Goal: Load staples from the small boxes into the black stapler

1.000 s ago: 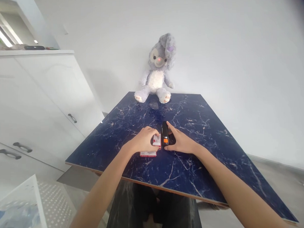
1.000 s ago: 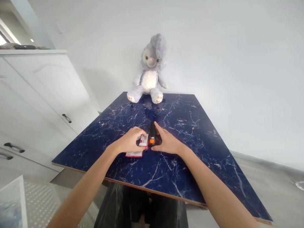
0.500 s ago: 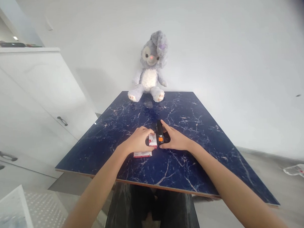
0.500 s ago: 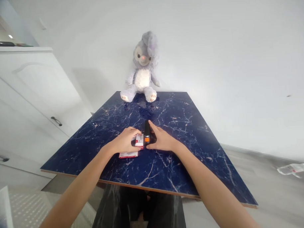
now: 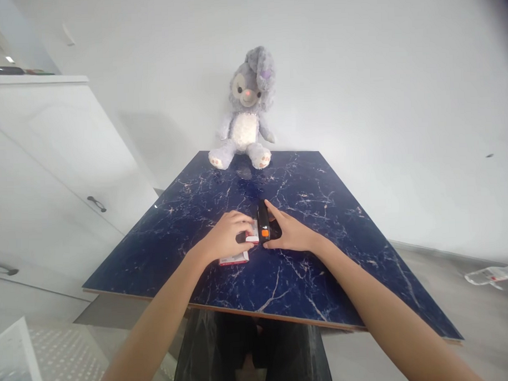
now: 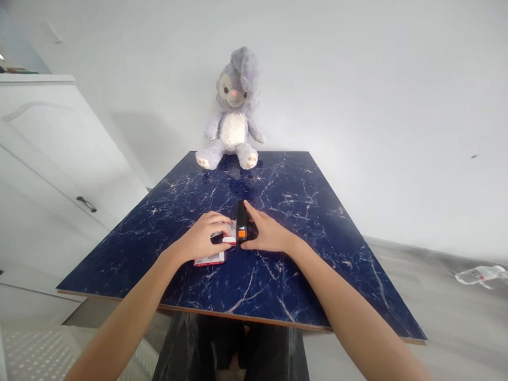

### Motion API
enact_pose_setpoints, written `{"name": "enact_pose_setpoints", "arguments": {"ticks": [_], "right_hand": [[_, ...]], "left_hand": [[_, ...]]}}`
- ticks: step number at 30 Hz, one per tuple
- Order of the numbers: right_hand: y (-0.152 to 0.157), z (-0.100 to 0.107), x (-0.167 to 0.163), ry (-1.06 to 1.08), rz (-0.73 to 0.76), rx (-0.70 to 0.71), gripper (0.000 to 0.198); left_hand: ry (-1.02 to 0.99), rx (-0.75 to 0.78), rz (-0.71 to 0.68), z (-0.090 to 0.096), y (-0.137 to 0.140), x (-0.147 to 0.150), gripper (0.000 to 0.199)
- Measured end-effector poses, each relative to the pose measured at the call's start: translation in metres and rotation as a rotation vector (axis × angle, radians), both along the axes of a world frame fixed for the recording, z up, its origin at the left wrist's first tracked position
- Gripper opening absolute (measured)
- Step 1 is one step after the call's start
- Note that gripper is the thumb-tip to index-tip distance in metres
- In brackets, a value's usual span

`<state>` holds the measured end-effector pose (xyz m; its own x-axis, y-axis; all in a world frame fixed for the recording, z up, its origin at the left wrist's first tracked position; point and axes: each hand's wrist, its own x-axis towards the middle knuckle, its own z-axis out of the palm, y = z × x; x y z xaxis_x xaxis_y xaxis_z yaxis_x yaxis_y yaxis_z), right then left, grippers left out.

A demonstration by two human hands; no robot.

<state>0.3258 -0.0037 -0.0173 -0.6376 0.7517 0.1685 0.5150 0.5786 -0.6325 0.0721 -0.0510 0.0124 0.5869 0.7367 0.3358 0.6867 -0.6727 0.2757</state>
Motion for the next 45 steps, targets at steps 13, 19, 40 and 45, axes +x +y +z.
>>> {"name": "enact_pose_setpoints", "arguments": {"ticks": [13,19,40,45], "right_hand": [[0.000,0.000,0.000,-0.008,-0.006,0.009,0.126],[0.000,0.000,0.000,-0.008,0.000,0.009,0.125],[-0.001,0.000,-0.001,-0.013,-0.006,0.018,0.124],[-0.001,0.001,-0.001,-0.016,0.003,0.019,0.123]], "left_hand": [[0.181,0.323,-0.025,-0.020,-0.030,0.006,0.018],[0.103,0.327,-0.028,-0.022,-0.033,0.009,0.019],[0.147,0.331,-0.037,-0.033,-0.032,0.009,0.022],[0.069,0.353,-0.036,-0.027,-0.033,0.012,0.018]]}}
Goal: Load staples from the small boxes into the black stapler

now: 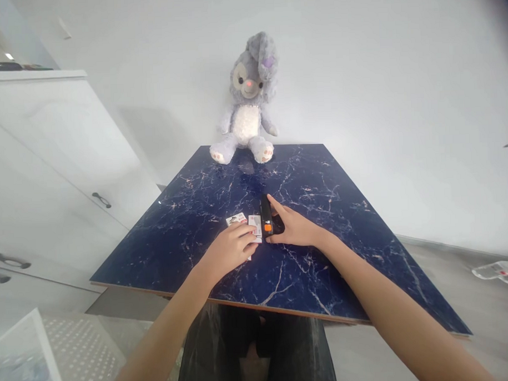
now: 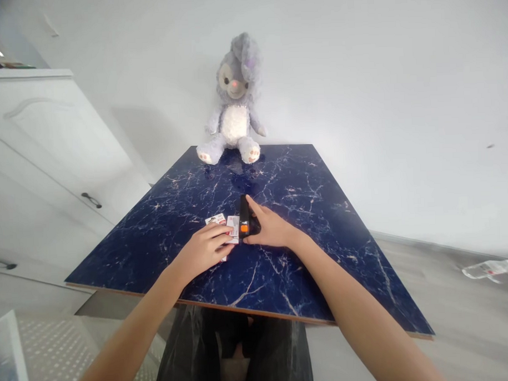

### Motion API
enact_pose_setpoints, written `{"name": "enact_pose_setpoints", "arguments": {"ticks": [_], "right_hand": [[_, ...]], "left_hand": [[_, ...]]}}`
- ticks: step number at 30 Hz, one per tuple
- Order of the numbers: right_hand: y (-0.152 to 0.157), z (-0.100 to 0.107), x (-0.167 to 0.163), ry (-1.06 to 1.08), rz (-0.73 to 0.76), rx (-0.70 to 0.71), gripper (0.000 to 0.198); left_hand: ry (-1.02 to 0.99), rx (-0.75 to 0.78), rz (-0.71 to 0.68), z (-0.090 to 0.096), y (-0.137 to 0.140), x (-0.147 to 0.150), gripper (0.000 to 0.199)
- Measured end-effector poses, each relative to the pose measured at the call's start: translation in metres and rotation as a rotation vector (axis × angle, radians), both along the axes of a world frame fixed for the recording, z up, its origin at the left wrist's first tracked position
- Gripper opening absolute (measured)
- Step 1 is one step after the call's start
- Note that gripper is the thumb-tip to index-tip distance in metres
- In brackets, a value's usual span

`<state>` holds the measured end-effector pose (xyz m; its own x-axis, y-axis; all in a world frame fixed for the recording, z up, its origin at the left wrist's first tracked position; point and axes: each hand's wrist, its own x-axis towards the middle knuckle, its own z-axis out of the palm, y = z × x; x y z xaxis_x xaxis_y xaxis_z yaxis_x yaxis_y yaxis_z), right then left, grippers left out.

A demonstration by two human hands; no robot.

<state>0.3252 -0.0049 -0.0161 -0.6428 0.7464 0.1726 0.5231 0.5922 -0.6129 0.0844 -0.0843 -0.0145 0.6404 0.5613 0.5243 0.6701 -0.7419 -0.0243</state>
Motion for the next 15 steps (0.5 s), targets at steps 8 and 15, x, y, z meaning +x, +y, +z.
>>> {"name": "enact_pose_setpoints", "arguments": {"ticks": [8,15], "right_hand": [[-0.0008,0.0006,-0.0002,-0.021,-0.003,0.014,0.123],[-0.0011,0.0013,-0.0003,-0.023,-0.006,0.008,0.123]], "left_hand": [[0.118,0.044,0.005,0.0046,-0.0011,0.0008,0.023],[0.170,0.036,0.016,-0.0041,0.0005,-0.0038,0.025]]}}
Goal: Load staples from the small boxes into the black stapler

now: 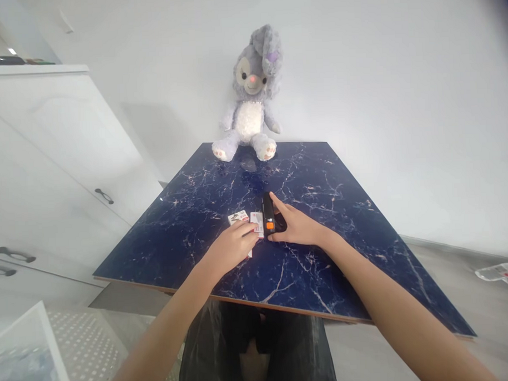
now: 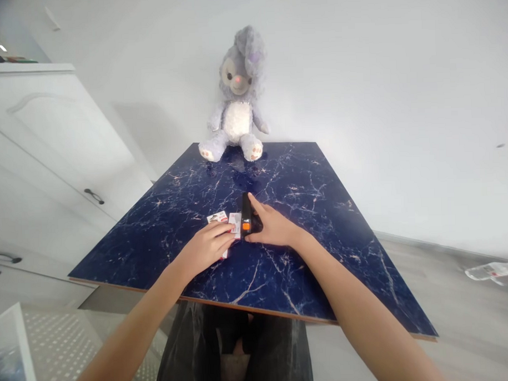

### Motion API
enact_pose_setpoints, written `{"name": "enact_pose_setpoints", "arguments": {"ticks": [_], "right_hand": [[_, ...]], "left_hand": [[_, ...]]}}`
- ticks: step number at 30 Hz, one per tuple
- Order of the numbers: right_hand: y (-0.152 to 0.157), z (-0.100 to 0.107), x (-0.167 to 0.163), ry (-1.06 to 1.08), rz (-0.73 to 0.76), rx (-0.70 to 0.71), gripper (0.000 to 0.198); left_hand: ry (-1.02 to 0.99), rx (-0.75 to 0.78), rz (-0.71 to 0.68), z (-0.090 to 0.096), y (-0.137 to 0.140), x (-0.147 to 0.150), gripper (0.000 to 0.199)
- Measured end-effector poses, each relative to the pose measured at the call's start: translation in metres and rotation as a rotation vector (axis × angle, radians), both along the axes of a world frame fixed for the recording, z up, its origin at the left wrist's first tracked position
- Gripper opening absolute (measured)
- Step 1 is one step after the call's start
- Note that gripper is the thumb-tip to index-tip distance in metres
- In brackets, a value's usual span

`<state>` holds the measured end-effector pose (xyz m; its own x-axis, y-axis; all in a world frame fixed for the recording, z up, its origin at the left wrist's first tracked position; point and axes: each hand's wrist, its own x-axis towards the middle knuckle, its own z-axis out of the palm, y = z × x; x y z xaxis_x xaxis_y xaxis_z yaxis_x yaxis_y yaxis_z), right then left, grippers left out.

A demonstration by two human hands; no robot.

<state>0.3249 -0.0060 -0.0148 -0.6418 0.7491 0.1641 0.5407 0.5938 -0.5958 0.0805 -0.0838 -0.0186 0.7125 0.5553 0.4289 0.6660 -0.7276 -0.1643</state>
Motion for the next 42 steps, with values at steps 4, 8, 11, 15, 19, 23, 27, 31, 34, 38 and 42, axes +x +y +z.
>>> {"name": "enact_pose_setpoints", "arguments": {"ticks": [4,8,11,15,19,23,27,31,34,38,42], "right_hand": [[0.000,0.000,0.000,0.007,0.001,-0.004,0.123],[0.001,-0.002,0.000,0.010,0.005,0.005,0.123],[0.002,-0.002,0.000,0.009,0.002,0.011,0.124],[0.001,-0.003,0.000,0.002,-0.004,0.007,0.124],[0.001,-0.004,0.000,-0.001,-0.014,0.013,0.124],[0.001,-0.005,0.001,0.017,-0.019,0.033,0.124],[0.002,-0.003,0.001,0.022,-0.006,-0.001,0.125],[0.001,0.000,0.001,0.010,-0.014,-0.027,0.125],[0.001,0.003,0.002,0.007,-0.012,-0.039,0.125],[0.000,0.005,0.002,-0.016,-0.026,-0.065,0.124],[0.000,0.004,0.002,-0.028,-0.036,-0.060,0.124]], "left_hand": [[-0.034,-0.032,0.003,-0.001,-0.001,0.002,0.023],[-0.156,-0.080,0.048,0.001,-0.002,0.006,0.021],[-0.207,-0.091,0.079,0.002,-0.001,0.007,0.018],[-0.223,-0.105,0.112,-0.001,0.001,0.007,0.017],[-0.257,-0.153,0.142,-0.002,0.001,0.009,0.017],[-0.312,-0.245,0.142,0.007,0.006,0.006,0.033],[-0.230,-0.472,0.135,0.020,0.028,-0.005,0.081],[-0.263,-0.597,0.138,0.028,0.047,-0.009,0.088],[-0.304,-0.609,0.124,0.029,0.047,-0.007,0.083],[-0.311,-0.625,0.116,0.030,0.039,-0.005,0.063],[-0.326,-0.605,0.125,0.031,0.034,-0.003,0.063]]}}
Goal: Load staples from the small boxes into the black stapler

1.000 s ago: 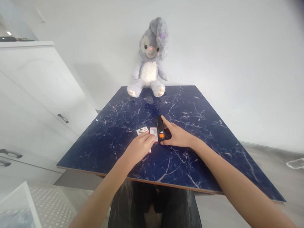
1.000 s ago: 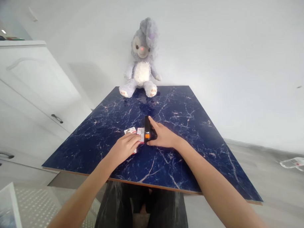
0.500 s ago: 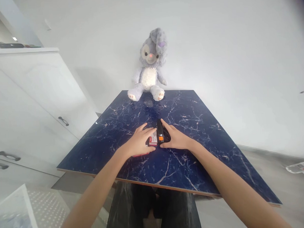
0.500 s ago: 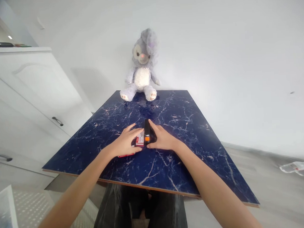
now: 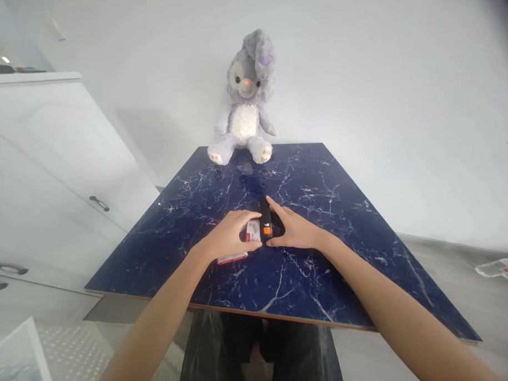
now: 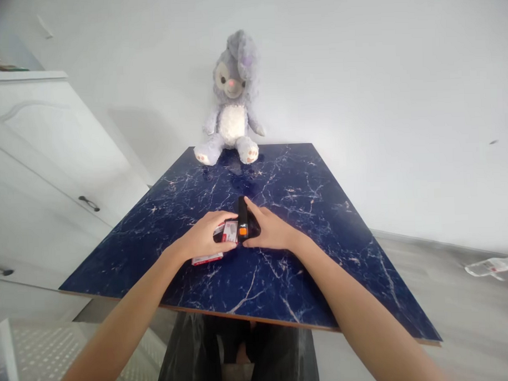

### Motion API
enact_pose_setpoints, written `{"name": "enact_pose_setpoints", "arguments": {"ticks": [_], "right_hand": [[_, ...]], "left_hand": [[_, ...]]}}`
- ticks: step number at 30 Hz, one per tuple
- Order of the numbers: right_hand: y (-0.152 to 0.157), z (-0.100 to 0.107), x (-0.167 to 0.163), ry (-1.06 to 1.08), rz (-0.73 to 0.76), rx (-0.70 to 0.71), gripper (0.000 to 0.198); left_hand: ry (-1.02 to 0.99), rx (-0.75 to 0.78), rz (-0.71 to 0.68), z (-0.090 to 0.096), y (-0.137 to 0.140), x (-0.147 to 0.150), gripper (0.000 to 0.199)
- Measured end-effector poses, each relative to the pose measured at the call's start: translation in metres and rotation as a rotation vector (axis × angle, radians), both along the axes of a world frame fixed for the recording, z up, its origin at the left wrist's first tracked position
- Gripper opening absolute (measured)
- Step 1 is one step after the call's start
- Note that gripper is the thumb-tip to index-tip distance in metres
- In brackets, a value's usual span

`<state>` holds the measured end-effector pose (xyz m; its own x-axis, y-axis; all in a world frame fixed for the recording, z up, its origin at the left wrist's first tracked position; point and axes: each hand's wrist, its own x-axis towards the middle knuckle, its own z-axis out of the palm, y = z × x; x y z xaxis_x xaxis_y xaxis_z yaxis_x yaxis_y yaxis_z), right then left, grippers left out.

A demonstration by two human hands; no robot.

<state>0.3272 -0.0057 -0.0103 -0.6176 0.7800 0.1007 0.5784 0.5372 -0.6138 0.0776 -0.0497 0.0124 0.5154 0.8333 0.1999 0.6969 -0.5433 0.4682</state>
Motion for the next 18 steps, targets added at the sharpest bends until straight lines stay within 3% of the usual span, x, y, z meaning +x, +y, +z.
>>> {"name": "enact_pose_setpoints", "arguments": {"ticks": [7,12,18], "right_hand": [[0.0008,-0.0024,-0.0003,-0.001,0.004,0.018,0.125],[0.0007,-0.0031,-0.0005,0.002,0.003,0.027,0.124],[0.0015,-0.0048,0.0002,0.016,0.014,0.032,0.124]], "left_hand": [[0.080,0.062,0.013,-0.0017,0.0002,0.0054,0.060],[0.078,0.052,-0.027,0.0016,-0.0041,0.0034,0.073],[0.119,0.071,-0.004,-0.0020,-0.0009,0.0038,0.061]]}}
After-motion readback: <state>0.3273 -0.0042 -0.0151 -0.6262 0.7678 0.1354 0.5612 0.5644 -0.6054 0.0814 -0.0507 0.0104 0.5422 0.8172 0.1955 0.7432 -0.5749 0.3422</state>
